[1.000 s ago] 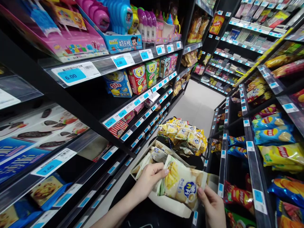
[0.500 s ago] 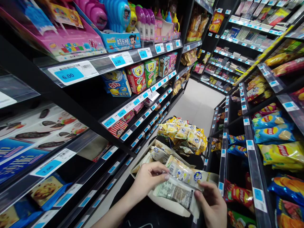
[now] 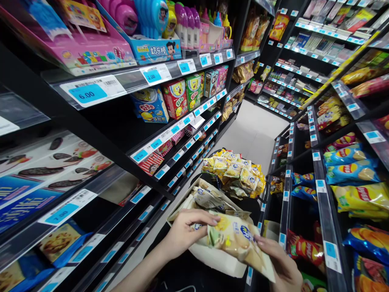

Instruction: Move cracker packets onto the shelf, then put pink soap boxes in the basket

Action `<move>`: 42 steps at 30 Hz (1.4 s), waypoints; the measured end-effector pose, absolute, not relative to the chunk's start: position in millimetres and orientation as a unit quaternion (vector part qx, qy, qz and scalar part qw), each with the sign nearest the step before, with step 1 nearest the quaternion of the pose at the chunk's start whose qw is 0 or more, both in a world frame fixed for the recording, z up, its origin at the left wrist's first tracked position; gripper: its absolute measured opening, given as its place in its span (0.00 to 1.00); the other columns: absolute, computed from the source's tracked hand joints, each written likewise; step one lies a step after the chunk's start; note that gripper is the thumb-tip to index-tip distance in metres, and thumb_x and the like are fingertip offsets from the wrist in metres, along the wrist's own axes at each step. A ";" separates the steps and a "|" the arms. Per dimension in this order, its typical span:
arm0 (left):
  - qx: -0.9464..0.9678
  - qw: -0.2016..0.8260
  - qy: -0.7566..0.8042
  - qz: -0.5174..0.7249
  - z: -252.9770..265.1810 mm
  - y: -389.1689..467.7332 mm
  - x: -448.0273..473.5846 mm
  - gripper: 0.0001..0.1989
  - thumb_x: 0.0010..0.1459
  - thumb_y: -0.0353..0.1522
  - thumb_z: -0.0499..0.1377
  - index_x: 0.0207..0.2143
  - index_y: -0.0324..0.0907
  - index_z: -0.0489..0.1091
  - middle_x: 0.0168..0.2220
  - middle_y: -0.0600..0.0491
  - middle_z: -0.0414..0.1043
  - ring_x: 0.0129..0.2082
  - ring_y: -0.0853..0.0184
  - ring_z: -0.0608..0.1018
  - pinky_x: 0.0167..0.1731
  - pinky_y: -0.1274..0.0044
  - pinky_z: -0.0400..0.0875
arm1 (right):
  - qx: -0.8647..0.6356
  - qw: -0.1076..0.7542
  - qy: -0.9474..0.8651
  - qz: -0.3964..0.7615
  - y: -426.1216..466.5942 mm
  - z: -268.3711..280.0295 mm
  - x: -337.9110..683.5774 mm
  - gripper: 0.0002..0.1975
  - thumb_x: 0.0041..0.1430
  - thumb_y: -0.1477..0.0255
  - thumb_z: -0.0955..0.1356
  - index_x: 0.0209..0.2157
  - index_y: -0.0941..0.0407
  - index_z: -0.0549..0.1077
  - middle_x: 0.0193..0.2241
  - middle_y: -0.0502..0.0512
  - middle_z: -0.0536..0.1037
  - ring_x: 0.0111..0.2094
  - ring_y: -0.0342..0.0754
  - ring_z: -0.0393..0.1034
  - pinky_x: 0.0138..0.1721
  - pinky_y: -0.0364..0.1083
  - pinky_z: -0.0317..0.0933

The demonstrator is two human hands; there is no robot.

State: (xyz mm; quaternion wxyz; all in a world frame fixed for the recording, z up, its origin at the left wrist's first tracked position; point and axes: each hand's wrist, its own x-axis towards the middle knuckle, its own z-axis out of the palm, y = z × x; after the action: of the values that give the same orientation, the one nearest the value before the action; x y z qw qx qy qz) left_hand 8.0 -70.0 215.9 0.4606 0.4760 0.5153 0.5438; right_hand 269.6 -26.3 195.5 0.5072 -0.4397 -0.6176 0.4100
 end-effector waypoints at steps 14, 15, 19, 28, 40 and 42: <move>0.240 0.543 0.547 0.590 209.7 -62.0 33.8 0.33 0.39 0.27 0.71 0.51 0.41 0.71 0.36 0.52 0.78 0.24 0.74 0.73 0.26 0.82 0.71 | -0.555 0.383 -0.517 0.527 -22.9 179.0 259.5 0.18 0.47 0.61 0.75 0.37 0.59 0.80 0.32 0.60 0.83 0.34 0.54 0.78 0.34 0.46 0.74; 0.245 0.549 0.556 0.574 208.4 -61.5 33.0 0.31 0.39 0.27 0.70 0.50 0.40 0.72 0.35 0.52 0.78 0.25 0.73 0.74 0.27 0.81 0.72 | -0.562 0.366 -0.541 0.507 -23.0 178.5 261.9 0.17 0.47 0.60 0.74 0.33 0.59 0.80 0.28 0.58 0.82 0.31 0.53 0.78 0.33 0.45 0.74; 0.343 0.534 0.601 0.486 204.6 -59.7 23.2 0.20 0.48 0.31 0.65 0.47 0.39 0.74 0.32 0.52 0.79 0.31 0.66 0.79 0.34 0.76 0.75 | -0.584 0.355 -0.607 0.405 -11.3 179.3 279.0 0.17 0.49 0.58 0.73 0.32 0.58 0.80 0.28 0.56 0.82 0.28 0.51 0.76 0.30 0.43 0.71; 0.697 0.284 0.658 -0.020 145.2 -67.0 19.3 0.17 0.59 0.22 0.54 0.49 0.37 0.74 0.47 0.42 0.77 0.49 0.52 0.77 0.48 0.63 0.72 | -0.642 0.227 -0.693 0.239 112.8 123.3 262.6 0.17 0.58 0.57 0.62 0.31 0.57 0.71 0.23 0.54 0.76 0.27 0.51 0.70 0.30 0.47 0.63; 0.609 0.165 0.775 -0.046 63.3 -74.1 57.3 0.21 0.56 0.19 0.52 0.46 0.39 0.77 0.54 0.37 0.72 0.50 0.53 0.76 0.43 0.68 0.75 | -0.581 -0.085 -0.735 0.339 213.6 -22.4 120.3 0.10 0.60 0.66 0.69 0.37 0.60 0.73 0.37 0.52 0.77 0.39 0.46 0.73 0.42 0.51 0.69; 0.594 0.182 0.782 -0.048 65.8 -72.8 59.1 0.22 0.56 0.18 0.51 0.46 0.41 0.77 0.55 0.37 0.71 0.48 0.54 0.77 0.40 0.69 0.76 | -0.590 -0.101 -0.723 0.344 214.5 -37.9 114.0 0.10 0.61 0.67 0.68 0.39 0.59 0.73 0.39 0.53 0.77 0.40 0.47 0.73 0.43 0.51 0.70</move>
State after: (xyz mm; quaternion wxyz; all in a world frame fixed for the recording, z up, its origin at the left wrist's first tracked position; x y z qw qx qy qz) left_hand 59.1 -72.8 65.8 0.1824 0.5941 0.7819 -0.0484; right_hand 114.0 214.5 -37.9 -0.1015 -0.5898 -0.7235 0.3441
